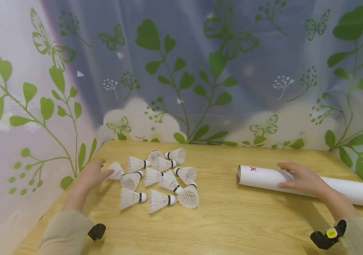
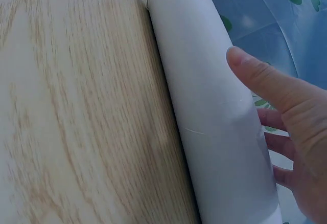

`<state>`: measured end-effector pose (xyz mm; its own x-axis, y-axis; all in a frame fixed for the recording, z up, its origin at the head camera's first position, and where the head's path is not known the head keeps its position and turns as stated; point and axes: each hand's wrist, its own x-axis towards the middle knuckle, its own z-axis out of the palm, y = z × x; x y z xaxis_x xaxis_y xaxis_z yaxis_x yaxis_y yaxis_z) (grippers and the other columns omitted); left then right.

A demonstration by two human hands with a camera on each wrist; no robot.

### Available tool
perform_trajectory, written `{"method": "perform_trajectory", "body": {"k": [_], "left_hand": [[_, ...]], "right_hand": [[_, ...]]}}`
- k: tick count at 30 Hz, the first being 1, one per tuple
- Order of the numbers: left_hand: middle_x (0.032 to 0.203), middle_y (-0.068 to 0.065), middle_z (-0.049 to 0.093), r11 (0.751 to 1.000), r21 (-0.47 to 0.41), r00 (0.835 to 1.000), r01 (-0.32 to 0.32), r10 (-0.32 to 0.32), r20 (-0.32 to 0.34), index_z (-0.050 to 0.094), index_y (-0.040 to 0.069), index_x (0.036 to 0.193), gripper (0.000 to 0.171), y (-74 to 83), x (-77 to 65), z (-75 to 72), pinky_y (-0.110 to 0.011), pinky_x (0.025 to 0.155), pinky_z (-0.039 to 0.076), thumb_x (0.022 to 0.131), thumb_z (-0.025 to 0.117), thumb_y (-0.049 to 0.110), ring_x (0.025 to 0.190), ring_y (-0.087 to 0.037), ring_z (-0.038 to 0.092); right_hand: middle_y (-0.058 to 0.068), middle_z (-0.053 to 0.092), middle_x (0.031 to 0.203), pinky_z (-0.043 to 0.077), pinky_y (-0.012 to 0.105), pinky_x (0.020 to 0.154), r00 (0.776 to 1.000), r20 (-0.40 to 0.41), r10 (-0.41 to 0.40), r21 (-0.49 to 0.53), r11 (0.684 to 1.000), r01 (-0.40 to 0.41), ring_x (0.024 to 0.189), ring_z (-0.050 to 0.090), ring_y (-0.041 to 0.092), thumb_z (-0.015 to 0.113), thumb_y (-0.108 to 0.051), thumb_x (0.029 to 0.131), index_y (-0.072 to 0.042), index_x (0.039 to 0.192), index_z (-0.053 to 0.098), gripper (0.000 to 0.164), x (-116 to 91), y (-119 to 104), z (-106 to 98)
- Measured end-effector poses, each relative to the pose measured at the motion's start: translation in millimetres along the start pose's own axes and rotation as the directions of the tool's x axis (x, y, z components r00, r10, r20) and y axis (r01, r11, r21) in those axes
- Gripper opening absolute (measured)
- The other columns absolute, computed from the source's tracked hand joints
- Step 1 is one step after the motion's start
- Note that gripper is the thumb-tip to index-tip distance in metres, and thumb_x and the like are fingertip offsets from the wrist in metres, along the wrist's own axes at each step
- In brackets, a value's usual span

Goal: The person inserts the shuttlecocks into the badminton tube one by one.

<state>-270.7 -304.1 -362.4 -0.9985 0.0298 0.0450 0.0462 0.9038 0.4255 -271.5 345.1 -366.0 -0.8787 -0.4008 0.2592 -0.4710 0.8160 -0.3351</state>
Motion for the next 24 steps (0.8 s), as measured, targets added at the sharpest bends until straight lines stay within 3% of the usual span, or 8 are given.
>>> {"method": "perform_trajectory", "body": {"k": [4,10,16,24], "left_hand": [[0.118,-0.035,0.05,1.0,0.008,1.0,-0.005,0.005,-0.006,0.039,-0.015,0.129,0.06,-10.3,-0.8,6.4,-0.056,0.087,0.04,0.092,0.053,0.03,0.106,-0.049,0.049],[0.103,-0.033,0.058,0.998,0.013,0.998,-0.057,0.057,-0.02,0.05,-0.017,0.116,0.042,-15.3,-3.6,11.5,-0.053,0.079,0.046,0.09,0.055,0.015,0.095,-0.046,0.056],[0.108,-0.032,0.057,0.997,-0.024,0.996,-0.079,0.078,-0.031,0.052,-0.015,0.115,0.038,-10.2,-4.1,12.9,-0.053,0.084,0.044,0.091,0.055,0.014,0.1,-0.046,0.054],[0.11,-0.029,0.058,0.993,-0.081,0.996,-0.08,0.078,-0.034,0.056,-0.011,0.113,0.032,-12.3,-3.8,11.7,-0.052,0.085,0.044,0.092,0.054,0.013,0.104,-0.045,0.052]], "right_hand": [[0.029,0.054,0.121,0.036,0.059,0.087,0.999,0.004,-0.04,-0.061,0.997,0.04,0.11,0.047,0.048,0.079,-0.039,0.07,0.007,0.122,0.054,0.074,3.6,2.3,7.0],[0.025,0.055,0.121,0.031,0.066,0.082,1.0,0.026,-0.016,-0.094,0.995,0.018,0.111,0.047,0.047,0.079,-0.046,0.067,0.002,0.123,0.055,0.078,4.2,0.6,13.9],[0.023,0.056,0.121,0.033,0.065,0.077,0.999,0.046,0.018,-0.177,0.984,-0.009,0.11,0.049,0.045,0.077,-0.051,0.066,0.0,0.125,0.054,0.081,3.2,3.2,14.1],[0.022,0.058,0.118,0.034,0.063,0.074,0.999,0.036,0.004,-0.17,0.985,0.002,0.107,0.051,0.045,0.077,-0.052,0.066,-0.002,0.124,0.055,0.08,5.0,0.4,10.6]]}}
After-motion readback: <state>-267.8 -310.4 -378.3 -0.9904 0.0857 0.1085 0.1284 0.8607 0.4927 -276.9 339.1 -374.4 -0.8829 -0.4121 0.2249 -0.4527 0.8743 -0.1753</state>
